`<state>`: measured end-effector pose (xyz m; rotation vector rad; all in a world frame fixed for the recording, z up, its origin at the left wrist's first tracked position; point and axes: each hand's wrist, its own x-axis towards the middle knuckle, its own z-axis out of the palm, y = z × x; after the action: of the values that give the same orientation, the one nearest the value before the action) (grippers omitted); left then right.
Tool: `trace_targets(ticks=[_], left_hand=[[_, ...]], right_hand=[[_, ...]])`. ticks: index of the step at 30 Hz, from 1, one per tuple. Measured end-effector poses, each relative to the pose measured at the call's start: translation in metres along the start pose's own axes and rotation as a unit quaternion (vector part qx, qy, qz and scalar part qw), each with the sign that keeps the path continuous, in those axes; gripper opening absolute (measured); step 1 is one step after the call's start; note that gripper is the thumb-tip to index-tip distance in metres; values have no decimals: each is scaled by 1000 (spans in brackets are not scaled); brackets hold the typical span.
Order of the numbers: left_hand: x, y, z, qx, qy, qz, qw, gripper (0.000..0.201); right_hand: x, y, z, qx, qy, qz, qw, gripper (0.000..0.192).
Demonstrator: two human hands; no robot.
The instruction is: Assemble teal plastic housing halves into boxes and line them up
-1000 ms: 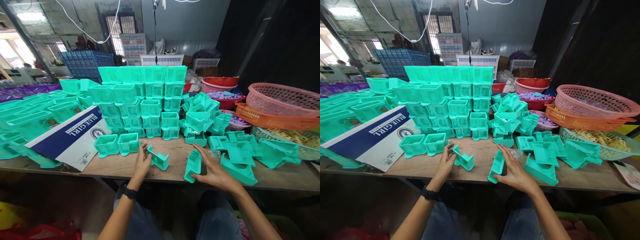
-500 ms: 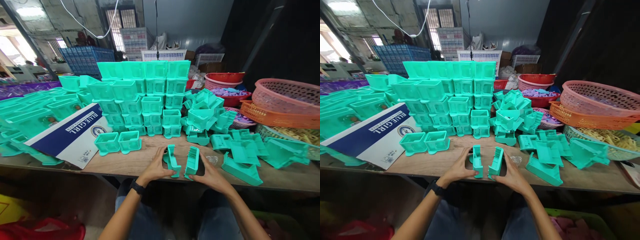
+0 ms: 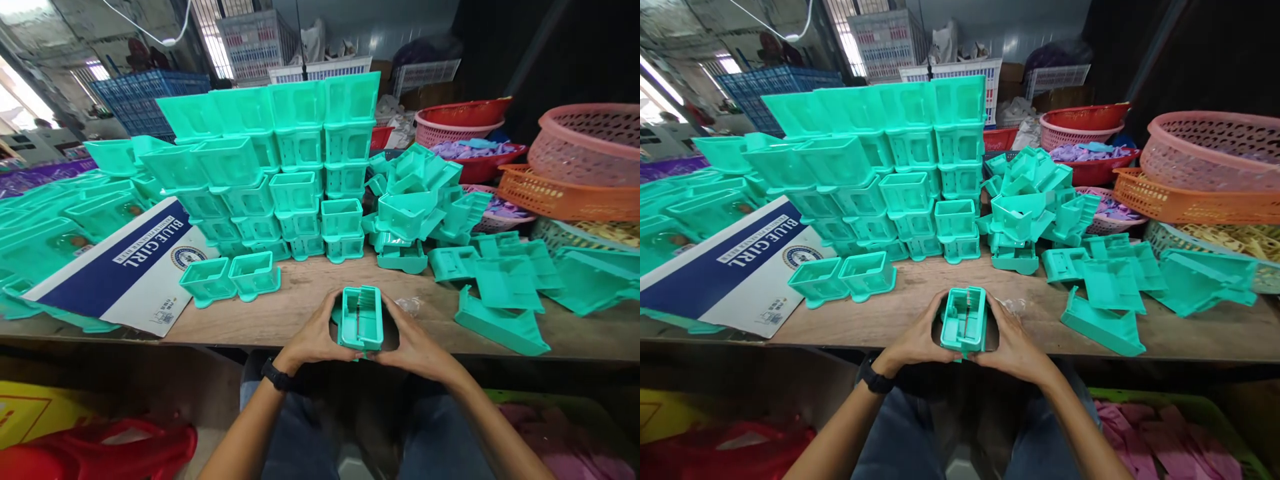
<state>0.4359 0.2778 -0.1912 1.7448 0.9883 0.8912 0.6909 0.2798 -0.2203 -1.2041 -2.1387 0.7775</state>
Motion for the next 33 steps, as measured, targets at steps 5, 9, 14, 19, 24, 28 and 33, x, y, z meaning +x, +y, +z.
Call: trace_targets(ticks=[5,9,14,19,24,28,33], left_hand=[[-3,-2,-2,1,1,-24,1000,111],[-3,1,-2,1,-5,-18,1000,111],[-3,2,-1,28,-9,-30,999,122],[-4,-1,1,48,9,-17,999,119],[-4,-1,0,76,15,-17,997,118],[-2,1,-1,95,10,-16,995,116],[-1,6,-2,103,8,-21,994,115]], right_hand=[[-2,-4,0,1,-1,19,1000,120],[-2,-12,-3,15,-16,28,999,121],[-2,-15,-4,36,-19,10,999,119],[-3,-12,-3,32,-25,-2,999,125],[-3,-11,-3,48,-31,-8,998,128],[-2,-12,-5,58,-35,-17,998,132],[-1,-14,-6,56,-36,-42,997,135]])
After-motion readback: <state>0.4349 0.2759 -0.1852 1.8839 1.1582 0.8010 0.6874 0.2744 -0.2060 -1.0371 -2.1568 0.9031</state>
